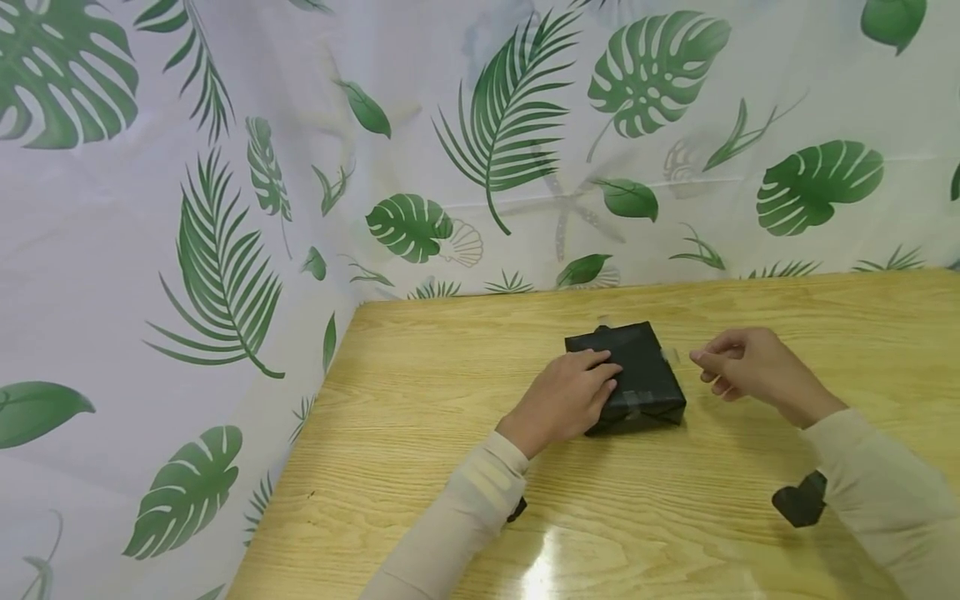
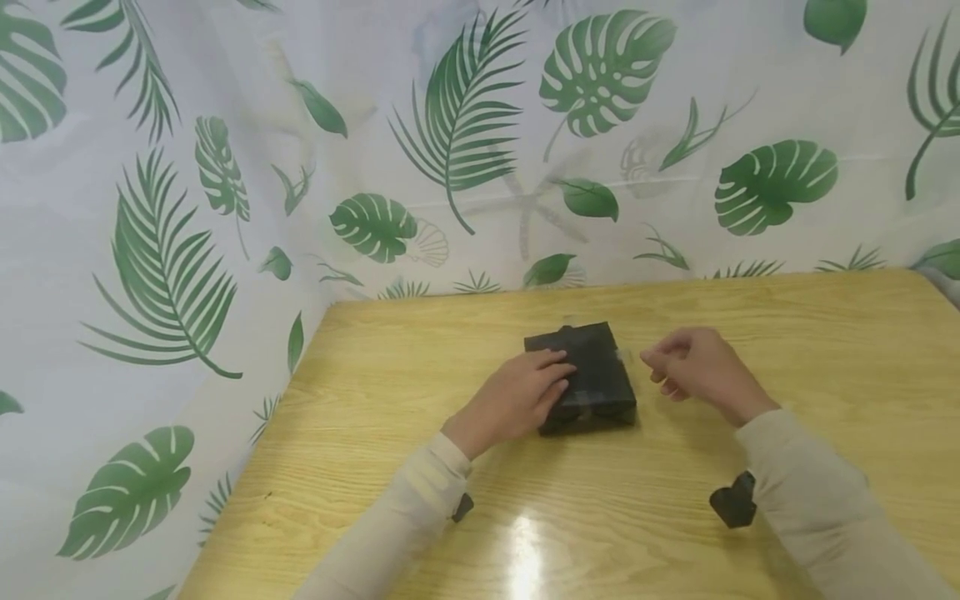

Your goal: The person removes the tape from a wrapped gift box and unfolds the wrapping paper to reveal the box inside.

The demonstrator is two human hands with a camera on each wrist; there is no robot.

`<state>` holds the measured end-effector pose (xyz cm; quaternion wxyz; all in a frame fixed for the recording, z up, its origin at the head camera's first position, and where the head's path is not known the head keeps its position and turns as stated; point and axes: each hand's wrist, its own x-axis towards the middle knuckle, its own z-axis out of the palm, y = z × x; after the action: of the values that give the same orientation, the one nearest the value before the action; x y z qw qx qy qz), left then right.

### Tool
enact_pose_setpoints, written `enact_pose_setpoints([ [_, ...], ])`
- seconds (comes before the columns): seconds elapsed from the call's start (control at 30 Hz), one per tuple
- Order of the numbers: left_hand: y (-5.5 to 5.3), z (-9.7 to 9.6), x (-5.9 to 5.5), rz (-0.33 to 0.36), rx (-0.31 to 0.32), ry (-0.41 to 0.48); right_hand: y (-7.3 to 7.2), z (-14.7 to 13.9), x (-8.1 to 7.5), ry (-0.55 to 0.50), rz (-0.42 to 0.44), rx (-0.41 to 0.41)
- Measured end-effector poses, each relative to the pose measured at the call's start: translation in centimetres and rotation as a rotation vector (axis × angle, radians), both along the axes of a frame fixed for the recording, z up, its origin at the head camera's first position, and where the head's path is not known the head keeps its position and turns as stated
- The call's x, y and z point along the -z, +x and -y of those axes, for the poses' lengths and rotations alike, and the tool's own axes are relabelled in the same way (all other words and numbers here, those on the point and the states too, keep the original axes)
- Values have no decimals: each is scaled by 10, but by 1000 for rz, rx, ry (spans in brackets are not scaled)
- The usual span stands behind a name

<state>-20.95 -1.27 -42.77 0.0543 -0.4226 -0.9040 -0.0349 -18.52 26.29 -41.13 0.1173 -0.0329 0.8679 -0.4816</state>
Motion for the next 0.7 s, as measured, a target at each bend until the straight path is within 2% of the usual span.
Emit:
enact_pose_setpoints([
  [0.13, 6, 1, -1, -35, -56, -42, 2, 8, -2, 49, 67, -78],
  [0.3, 13, 0, 0, -71, -139, -82, 7, 18, 1, 42, 134, -149],
  [0.4, 15, -2, 0, -139, -163, -93, 9, 24, 4, 14, 161, -155],
  [0.5, 17, -3, 2, -223, -163, -83, 11, 28, 7, -22, 169, -148],
  [0.57, 19, -4, 4, -253, -161, -71, 12, 30, 8, -48, 175, -145],
  [0.7, 24, -7, 4, -211, -163, -60, 11, 32, 10, -78, 159, -146],
])
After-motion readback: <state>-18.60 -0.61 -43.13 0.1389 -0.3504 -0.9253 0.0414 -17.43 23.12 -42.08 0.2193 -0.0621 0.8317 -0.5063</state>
